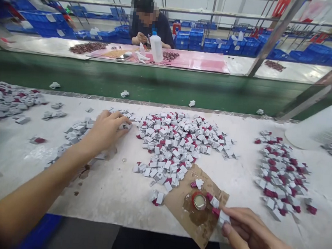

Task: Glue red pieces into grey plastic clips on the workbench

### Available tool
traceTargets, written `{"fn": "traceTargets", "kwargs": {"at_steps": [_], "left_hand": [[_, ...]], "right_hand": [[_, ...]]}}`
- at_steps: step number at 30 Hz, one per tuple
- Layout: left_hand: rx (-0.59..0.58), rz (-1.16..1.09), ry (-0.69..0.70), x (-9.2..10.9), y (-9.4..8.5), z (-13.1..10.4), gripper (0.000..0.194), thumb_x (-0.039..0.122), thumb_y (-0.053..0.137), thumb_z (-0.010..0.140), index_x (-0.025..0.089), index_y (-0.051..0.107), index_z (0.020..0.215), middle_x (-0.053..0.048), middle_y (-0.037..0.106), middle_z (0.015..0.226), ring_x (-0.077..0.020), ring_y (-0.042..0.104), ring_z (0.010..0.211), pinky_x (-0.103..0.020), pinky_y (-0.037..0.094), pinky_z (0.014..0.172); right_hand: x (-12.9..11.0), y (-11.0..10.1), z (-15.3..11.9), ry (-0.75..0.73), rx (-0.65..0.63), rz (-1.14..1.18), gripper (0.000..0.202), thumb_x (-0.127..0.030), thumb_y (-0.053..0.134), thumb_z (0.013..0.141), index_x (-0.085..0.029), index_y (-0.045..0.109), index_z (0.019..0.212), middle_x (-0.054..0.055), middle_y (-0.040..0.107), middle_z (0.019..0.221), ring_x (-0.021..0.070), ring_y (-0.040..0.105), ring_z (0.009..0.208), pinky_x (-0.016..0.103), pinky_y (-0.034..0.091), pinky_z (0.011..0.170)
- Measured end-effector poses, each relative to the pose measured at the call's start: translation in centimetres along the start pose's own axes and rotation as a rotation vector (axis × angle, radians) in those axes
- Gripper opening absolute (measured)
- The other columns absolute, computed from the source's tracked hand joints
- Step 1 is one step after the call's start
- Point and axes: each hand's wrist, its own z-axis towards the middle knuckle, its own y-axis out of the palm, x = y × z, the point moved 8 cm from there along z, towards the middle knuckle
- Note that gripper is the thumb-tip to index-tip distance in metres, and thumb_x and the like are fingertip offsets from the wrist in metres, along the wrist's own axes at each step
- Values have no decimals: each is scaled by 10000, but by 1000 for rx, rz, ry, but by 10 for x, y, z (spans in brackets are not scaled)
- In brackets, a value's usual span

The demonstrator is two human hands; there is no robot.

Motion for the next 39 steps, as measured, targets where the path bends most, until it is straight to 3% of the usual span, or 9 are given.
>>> {"fn": "traceTargets", "kwargs": {"at_steps": [4, 7, 11, 16, 21, 27, 30, 34, 39], "left_hand": [[-22, -59, 82, 14, -7, -6, 197, 265, 515, 1079, 201, 701, 1079, -156, 795, 1265, -369, 631, 1298, -524, 502, 1229], [-13, -156, 47, 22, -9, -32, 208, 375, 558, 1057, 211, 685, 1075, -141, 800, 1203, -345, 691, 1195, -432, 547, 1086], [-70, -369, -160, 23, 6, -87, 287, 535, 645, 981, 266, 744, 966, -35, 831, 1037, -275, 705, 875, -341, 495, 797], [-75, -430, -191, 29, 34, -133, 249, 525, 678, 963, 291, 764, 971, -26, 772, 905, -275, 676, 814, -364, 495, 768], [-103, -541, -115, 26, 46, -140, 382, 554, 674, 1010, 376, 776, 1332, -34, 752, 1050, -286, 700, 911, -372, 544, 798], [-45, -668, -148, 25, 43, -140, 177, 537, 777, 1001, 379, 810, 1071, 9, 739, 911, -237, 582, 735, -364, 487, 718], [21, -726, -281, 28, 42, -150, 210, 591, 821, 971, 400, 804, 1059, 22, 807, 980, -274, 698, 860, -398, 584, 817], [0, -1041, -271, 72, 39, -154, 250, 580, 899, 938, 383, 825, 1074, 4, 850, 1164, -292, 797, 1070, -436, 677, 1046], [-334, -1448, 45, 171, 37, -136, 189, 418, 917, 993, 283, 872, 1118, -45, 853, 1121, -223, 833, 1032, -292, 719, 934]], "right_hand": [[-50, 22, -3, -44, 10, 87, 227, -475, 988, 902, -304, 988, 1052, 105, 923, 1077, 310, 918, 878, 262, 774, 744], [-70, 34, -4, -98, 51, 133, 160, -401, 950, 971, -306, 980, 1096, 93, 900, 1044, 266, 895, 890, 269, 767, 761], [-70, 46, -5, -112, 52, 119, 152, -351, 897, 1036, -317, 966, 1167, 81, 868, 1071, 234, 863, 960, 281, 757, 808], [-65, 49, -5, -121, 32, 63, 168, -352, 860, 1068, -327, 955, 1206, 81, 855, 1104, 250, 846, 1012, 333, 755, 834], [-65, 48, -2, -128, 3, 46, 171, -360, 856, 1072, -325, 951, 1210, 81, 844, 1093, 258, 837, 1005, 369, 753, 837], [-71, 48, 0, -150, -6, 21, 156, -324, 855, 1070, -353, 947, 1193, 52, 843, 1085, 215, 840, 971, 323, 724, 860], [-74, 48, 1, -145, -12, 31, 133, -319, 862, 1059, -335, 955, 1153, 56, 845, 1065, 216, 843, 943, 324, 722, 847], [-76, 46, 4, -102, -26, 217, 132, -320, 903, 1041, -354, 961, 1154, 45, 862, 1079, 216, 856, 994, 297, 730, 865], [-87, 57, 6, -74, -136, 498, 189, -298, 879, 1077, -387, 946, 1230, 30, 884, 1212, 204, 864, 1122, 277, 723, 967]]}}
